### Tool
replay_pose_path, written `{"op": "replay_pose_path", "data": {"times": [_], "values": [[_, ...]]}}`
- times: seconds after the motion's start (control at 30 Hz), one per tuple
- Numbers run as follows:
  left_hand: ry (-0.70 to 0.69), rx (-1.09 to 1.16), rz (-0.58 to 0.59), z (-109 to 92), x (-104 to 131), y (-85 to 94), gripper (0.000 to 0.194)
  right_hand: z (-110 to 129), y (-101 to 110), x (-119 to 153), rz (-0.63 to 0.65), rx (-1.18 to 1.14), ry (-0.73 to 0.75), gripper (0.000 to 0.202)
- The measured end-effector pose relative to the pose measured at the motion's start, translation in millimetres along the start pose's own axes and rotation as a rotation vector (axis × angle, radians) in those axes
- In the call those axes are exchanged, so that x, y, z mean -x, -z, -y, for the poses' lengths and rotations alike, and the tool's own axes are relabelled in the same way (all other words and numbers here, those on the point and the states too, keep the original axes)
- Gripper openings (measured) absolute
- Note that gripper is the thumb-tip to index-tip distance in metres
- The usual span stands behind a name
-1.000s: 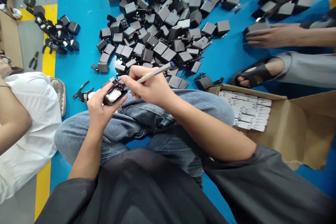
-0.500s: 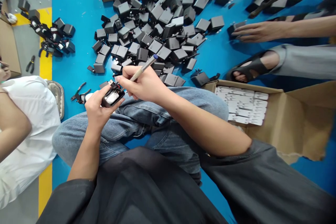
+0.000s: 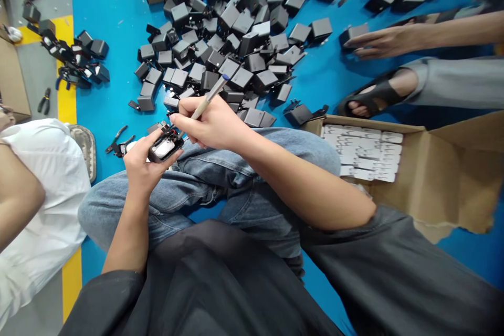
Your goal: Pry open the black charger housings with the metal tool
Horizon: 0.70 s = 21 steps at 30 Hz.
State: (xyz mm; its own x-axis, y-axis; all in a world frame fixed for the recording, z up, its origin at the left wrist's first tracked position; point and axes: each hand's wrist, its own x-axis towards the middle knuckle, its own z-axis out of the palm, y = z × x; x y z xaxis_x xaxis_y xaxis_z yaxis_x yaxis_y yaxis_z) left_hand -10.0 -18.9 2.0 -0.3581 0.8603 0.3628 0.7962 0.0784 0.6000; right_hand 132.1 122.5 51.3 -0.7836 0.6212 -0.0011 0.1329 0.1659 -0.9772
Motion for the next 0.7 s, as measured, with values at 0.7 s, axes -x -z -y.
{"op": "replay_pose_path", "data": {"times": [0.7], "values": [[0.227,0.181,-0.064,-8.0,-0.1,-5.9,0.056,-5.2,-7.5,4.0,-0.127,0.285,0.287,0.036]]}}
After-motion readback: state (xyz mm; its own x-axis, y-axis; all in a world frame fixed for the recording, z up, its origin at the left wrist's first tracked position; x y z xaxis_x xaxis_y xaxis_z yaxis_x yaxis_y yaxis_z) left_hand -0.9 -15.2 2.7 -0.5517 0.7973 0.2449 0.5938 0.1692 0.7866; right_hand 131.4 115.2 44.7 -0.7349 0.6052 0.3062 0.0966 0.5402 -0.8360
